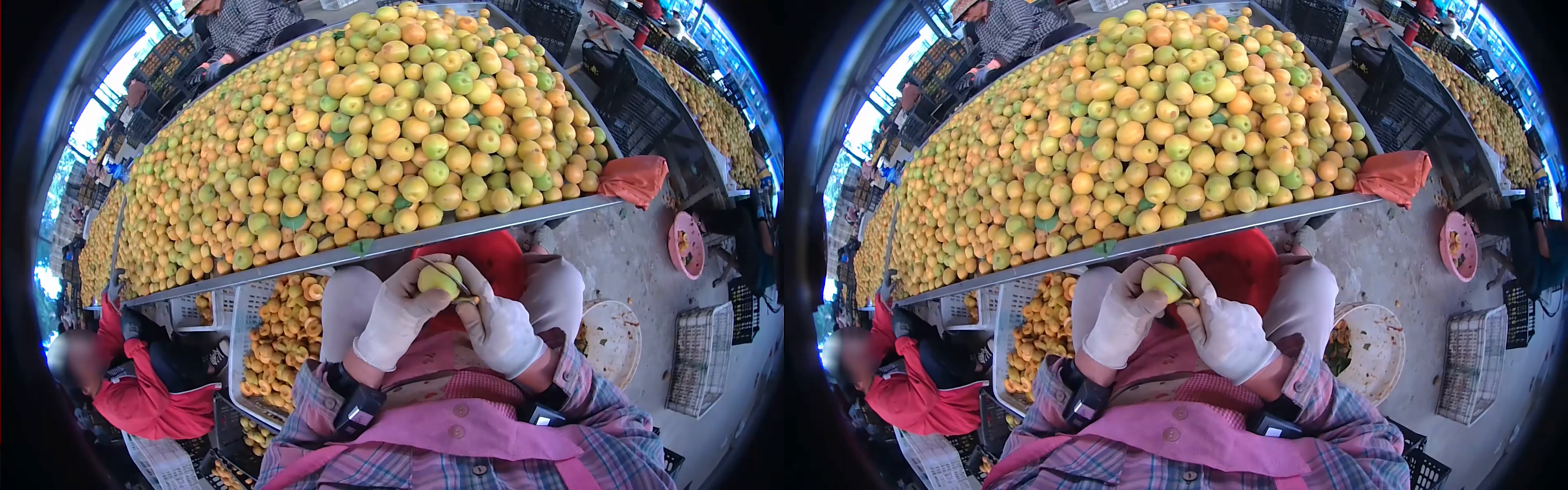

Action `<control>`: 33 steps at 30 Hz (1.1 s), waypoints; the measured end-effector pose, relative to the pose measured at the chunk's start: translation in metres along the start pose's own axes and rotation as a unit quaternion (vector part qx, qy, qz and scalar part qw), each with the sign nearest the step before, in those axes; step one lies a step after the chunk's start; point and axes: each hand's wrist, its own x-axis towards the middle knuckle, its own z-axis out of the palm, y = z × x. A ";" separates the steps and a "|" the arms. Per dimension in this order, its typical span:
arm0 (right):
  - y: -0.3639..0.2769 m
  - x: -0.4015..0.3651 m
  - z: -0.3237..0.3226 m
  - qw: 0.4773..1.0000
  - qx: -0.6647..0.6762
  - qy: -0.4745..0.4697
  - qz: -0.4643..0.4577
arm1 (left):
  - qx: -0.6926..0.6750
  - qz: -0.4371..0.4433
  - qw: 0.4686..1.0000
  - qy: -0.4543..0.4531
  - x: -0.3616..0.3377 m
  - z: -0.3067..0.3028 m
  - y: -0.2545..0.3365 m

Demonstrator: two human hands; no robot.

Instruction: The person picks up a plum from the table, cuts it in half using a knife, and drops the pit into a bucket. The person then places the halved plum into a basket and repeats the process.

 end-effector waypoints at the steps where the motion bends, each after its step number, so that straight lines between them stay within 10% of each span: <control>1: 0.000 0.000 -0.001 1.000 0.000 -0.001 0.000 | -0.001 0.000 1.000 0.000 0.000 0.000 0.001; 4: 0.002 0.002 -0.003 1.000 0.015 -0.015 -0.020 | 0.110 0.049 0.993 0.002 -0.002 0.005 0.001; 10: 0.001 0.008 0.006 0.994 0.058 0.067 -0.063 | -0.151 0.023 0.988 0.003 -0.003 0.018 -0.002; 19: 0.004 0.018 0.000 0.991 -0.010 0.047 -0.124 | 0.330 0.041 0.942 0.041 -0.006 0.019 0.035; 24: 0.000 0.017 0.004 0.994 0.020 0.044 -0.097 | -0.125 0.039 0.990 0.051 -0.007 0.022 0.007; 29: -0.001 0.020 -0.007 0.992 0.011 0.033 -0.125 | 0.149 0.085 0.983 0.062 -0.009 0.020 0.031; 31: 0.000 0.018 -0.009 0.995 -0.018 0.003 -0.096 | 0.493 0.156 0.855 0.037 -0.009 0.016 0.038; 33: -0.001 0.019 -0.004 0.993 -0.003 0.031 -0.111 | 0.382 0.132 0.914 0.034 -0.008 0.017 0.032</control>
